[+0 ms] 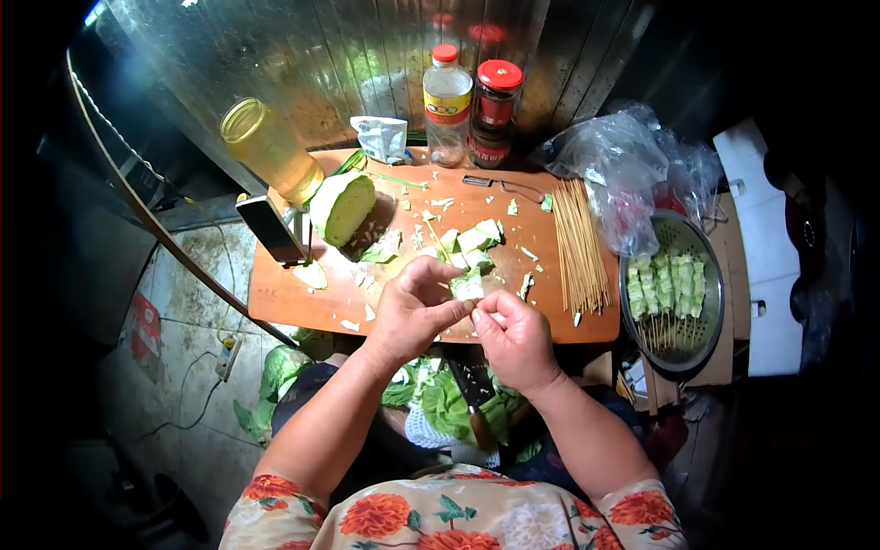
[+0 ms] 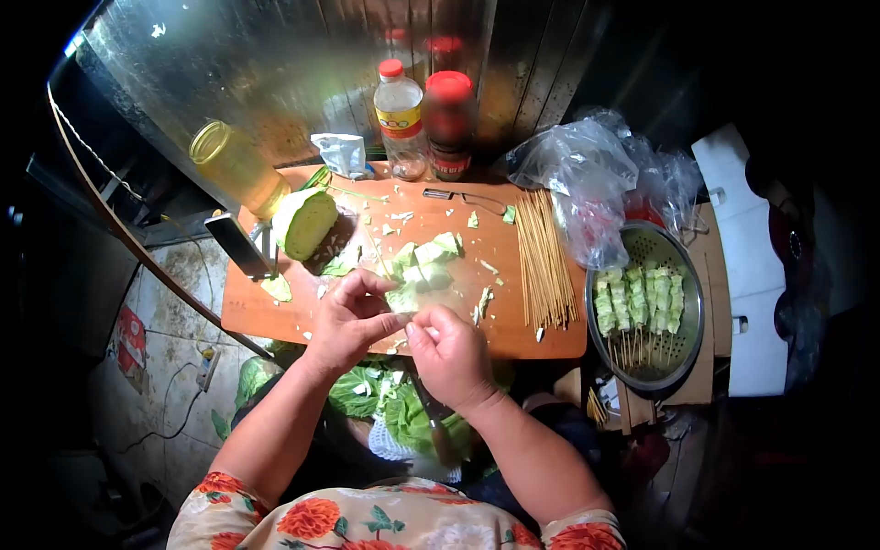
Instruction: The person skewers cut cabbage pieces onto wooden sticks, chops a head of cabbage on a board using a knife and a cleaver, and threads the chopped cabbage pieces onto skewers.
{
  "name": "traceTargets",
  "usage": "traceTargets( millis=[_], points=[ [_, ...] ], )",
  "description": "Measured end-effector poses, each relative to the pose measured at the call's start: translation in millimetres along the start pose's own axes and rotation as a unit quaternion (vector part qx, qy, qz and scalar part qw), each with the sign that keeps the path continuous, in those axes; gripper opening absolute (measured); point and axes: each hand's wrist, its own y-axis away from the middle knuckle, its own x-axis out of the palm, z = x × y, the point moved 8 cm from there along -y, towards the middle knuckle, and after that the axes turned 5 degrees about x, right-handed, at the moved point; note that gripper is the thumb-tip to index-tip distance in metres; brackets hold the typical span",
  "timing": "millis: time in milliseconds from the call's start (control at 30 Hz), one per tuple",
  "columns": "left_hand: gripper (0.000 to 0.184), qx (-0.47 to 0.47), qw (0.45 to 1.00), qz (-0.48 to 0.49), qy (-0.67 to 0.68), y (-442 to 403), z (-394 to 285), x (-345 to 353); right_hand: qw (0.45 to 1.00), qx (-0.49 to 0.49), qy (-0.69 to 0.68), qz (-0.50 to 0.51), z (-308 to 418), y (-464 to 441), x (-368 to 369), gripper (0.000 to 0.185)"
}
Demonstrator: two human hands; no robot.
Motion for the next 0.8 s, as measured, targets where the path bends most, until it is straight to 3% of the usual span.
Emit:
traceTargets(
  millis=[100,133,167,233,300,367,433,567,700,800],
  points=[
    [0.037,0.045,0.997,0.028,0.063,-9,6,0,0.999,0.020,0.025,0.003,-2,-6,-3,0.013],
    [0.044,0.029,0.998,0.038,0.044,-11,4,-6,0.999,0.028,0.014,-0.005,-2,-7,-5,0.013],
    [0.038,0.024,0.999,0.037,-0.002,-12,-2,-11,0.999,0.037,0.003,-0.013,-2,-9,-6,0.014],
    [0.028,0.064,0.996,-0.065,0.011,-29,-8,-58,0.999,0.046,-0.019,-0.014,-4,-11,-11,0.014],
    [0.019,0.057,0.986,-0.146,-0.065,-39,10,-104,0.996,0.070,-0.050,-0.017,-3,-10,-15,0.014],
    [0.029,-0.010,0.942,-0.173,-0.288,-41,39,-133,0.997,0.064,-0.026,-0.019,-3,-8,-15,0.014],
    [0.036,-0.171,0.911,-0.108,-0.358,-37,62,-131,0.999,0.045,-0.005,-0.017,-2,-8,-14,0.014],
    [0.042,-0.166,0.916,-0.061,-0.361,-41,94,-133,0.998,0.028,-0.051,0.017,3,-8,-5,0.011],
    [0.038,-0.163,0.858,-0.048,-0.484,-43,87,-123,0.999,0.026,-0.023,0.026,6,-6,-5,0.012],
    [0.031,-0.245,0.874,-0.042,-0.418,-39,97,-126,0.999,0.044,-0.007,0.019,8,-4,-11,0.013]
  ],
)
